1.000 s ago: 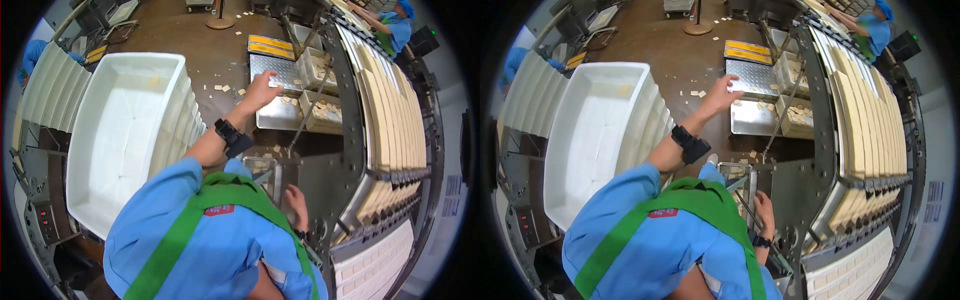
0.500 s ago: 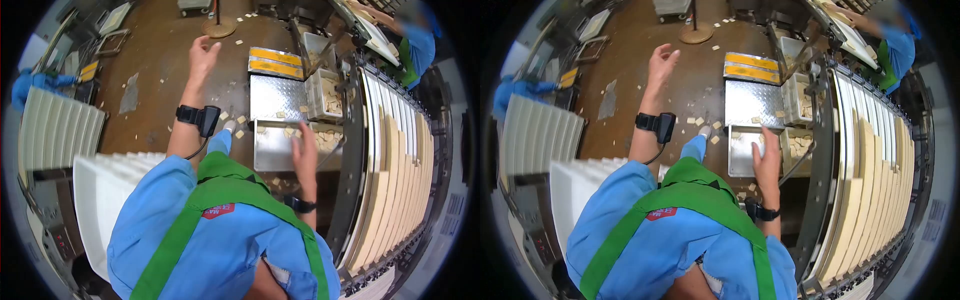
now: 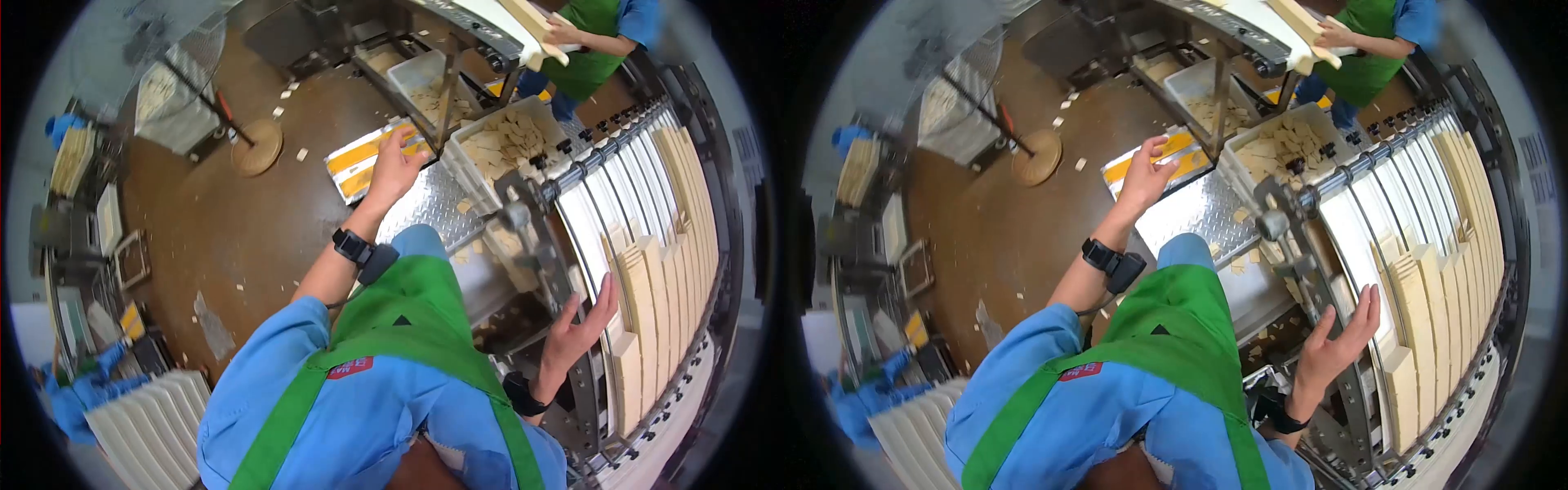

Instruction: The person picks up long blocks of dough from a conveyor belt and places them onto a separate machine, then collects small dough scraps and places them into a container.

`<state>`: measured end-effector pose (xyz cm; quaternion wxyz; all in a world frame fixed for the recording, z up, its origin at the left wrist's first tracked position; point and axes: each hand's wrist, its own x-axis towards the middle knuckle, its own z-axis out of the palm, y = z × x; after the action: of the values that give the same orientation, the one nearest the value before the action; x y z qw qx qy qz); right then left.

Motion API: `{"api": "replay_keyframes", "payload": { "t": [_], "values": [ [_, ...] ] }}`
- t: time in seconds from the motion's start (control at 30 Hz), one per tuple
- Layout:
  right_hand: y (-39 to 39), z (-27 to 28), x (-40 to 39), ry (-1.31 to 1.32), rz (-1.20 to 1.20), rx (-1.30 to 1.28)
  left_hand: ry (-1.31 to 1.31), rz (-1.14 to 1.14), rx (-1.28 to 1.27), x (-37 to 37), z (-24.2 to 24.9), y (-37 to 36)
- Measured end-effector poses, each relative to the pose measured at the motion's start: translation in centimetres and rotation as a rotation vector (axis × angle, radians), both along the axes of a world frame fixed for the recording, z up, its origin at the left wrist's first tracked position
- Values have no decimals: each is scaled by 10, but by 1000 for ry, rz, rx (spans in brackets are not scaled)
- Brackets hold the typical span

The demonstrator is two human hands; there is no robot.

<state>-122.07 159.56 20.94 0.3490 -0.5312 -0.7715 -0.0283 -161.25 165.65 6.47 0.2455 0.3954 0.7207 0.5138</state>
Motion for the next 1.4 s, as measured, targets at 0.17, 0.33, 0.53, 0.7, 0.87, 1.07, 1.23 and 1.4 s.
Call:
{"api": "replay_keyframes", "payload": {
  "t": [0.17, 0.33, 0.53, 0.7, 0.87, 1.07, 1.23, 1.4],
  "values": [
    [73, 7, -54, 26, -123, 7, 34, -67, 14, -55, 11, 104],
    [172, 52, -98, 70, -208, -158, 17, -115, -91, -112, 55, 224],
    [268, 108, -126, 134, -210, -212, 189, 75, -218, -194, 105, 313],
    [301, 132, -174, 182, -126, -401, 220, 161, -260, -239, 99, 383],
    [338, 131, -234, 146, -68, -579, 199, 193, -193, -276, 74, 493],
    [492, 78, -306, 157, 41, -639, 297, 301, -223, -327, 50, 649],
    [692, 14, -406, 144, 265, -550, 411, 158, -320, -349, 56, 699],
    [728, 45, -461, -63, 595, -754, 424, 61, -451, -357, 72, 695]
  ]
}}
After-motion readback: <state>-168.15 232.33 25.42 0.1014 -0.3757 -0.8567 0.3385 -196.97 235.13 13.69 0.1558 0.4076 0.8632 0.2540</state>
